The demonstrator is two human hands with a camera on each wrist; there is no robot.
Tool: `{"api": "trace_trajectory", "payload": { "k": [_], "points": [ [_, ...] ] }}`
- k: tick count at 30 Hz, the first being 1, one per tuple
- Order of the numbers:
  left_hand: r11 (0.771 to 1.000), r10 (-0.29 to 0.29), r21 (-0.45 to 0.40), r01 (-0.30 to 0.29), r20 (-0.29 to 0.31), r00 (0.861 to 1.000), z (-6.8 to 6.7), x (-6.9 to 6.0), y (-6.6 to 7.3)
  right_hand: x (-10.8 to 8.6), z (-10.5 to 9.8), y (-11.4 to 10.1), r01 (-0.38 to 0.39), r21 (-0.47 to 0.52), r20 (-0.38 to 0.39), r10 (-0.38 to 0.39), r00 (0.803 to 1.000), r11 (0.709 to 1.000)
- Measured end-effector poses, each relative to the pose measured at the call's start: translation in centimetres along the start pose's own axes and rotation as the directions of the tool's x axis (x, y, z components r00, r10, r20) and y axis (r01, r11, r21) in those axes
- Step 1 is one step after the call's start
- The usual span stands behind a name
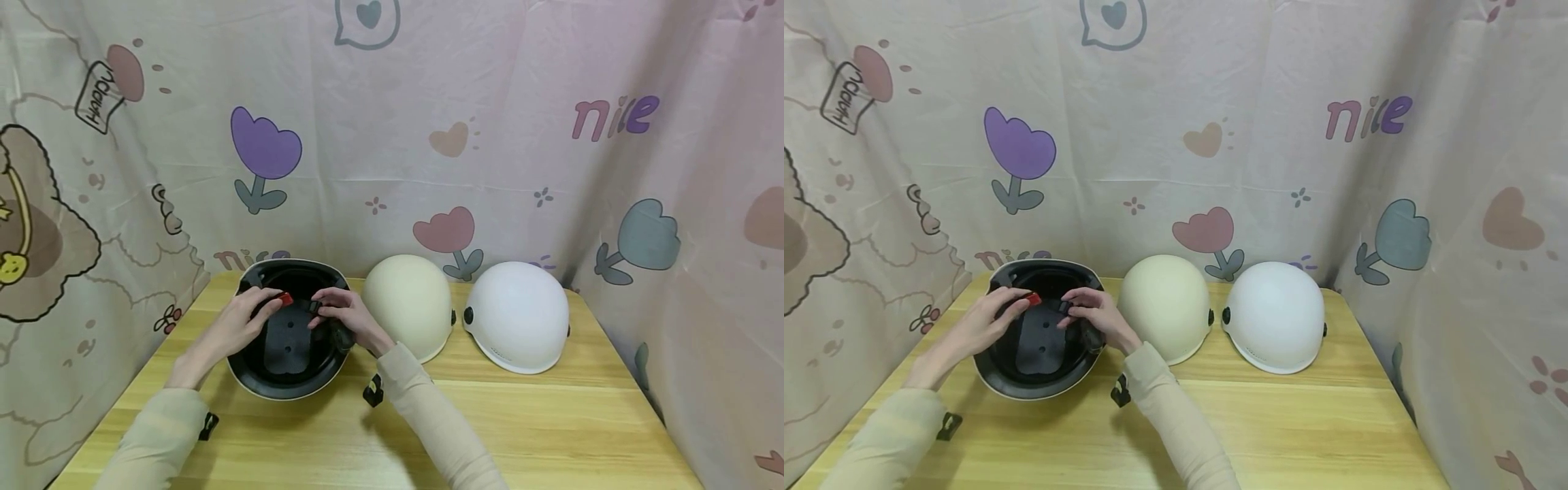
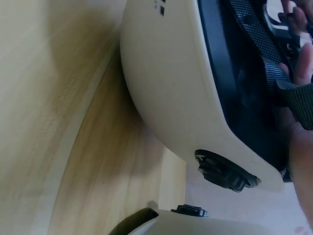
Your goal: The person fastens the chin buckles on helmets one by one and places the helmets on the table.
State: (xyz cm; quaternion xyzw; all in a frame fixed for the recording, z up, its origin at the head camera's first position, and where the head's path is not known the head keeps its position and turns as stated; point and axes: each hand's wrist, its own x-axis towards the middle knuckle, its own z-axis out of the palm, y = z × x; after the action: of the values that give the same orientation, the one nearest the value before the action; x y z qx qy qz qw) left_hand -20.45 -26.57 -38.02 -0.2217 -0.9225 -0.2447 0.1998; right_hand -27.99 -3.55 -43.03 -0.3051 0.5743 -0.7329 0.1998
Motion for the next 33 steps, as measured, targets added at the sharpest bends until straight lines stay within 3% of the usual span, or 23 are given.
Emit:
{"api": "trace_trajectory", "payload": {
  "k": [5,11,22,33],
  "points": [
    [0.997,-0.076,-0.026,0.078,0.070,0.995,-0.1,-0.2,-0.4,0.0,0.2,-0.2,-0.009,0.010,0.045,0.009,0.999,1.000],
    [0.992,-0.083,-0.085,0.090,0.077,0.994,-0.2,-0.3,-0.9,0.1,0.4,-0.1,-0.001,-0.028,0.013,0.001,1.000,1.000],
    [0.996,-0.012,-0.093,0.010,-0.023,1.000,-0.1,-0.5,-1.0,0.1,0.7,-0.3,-0.022,-0.033,-0.057,0.020,0.998,0.999],
    [0.995,0.042,-0.085,-0.051,-0.101,0.994,0.1,-0.6,-1.0,0.1,0.5,0.0,-0.001,-0.003,-0.052,0.001,0.999,1.000]
  ]
}}
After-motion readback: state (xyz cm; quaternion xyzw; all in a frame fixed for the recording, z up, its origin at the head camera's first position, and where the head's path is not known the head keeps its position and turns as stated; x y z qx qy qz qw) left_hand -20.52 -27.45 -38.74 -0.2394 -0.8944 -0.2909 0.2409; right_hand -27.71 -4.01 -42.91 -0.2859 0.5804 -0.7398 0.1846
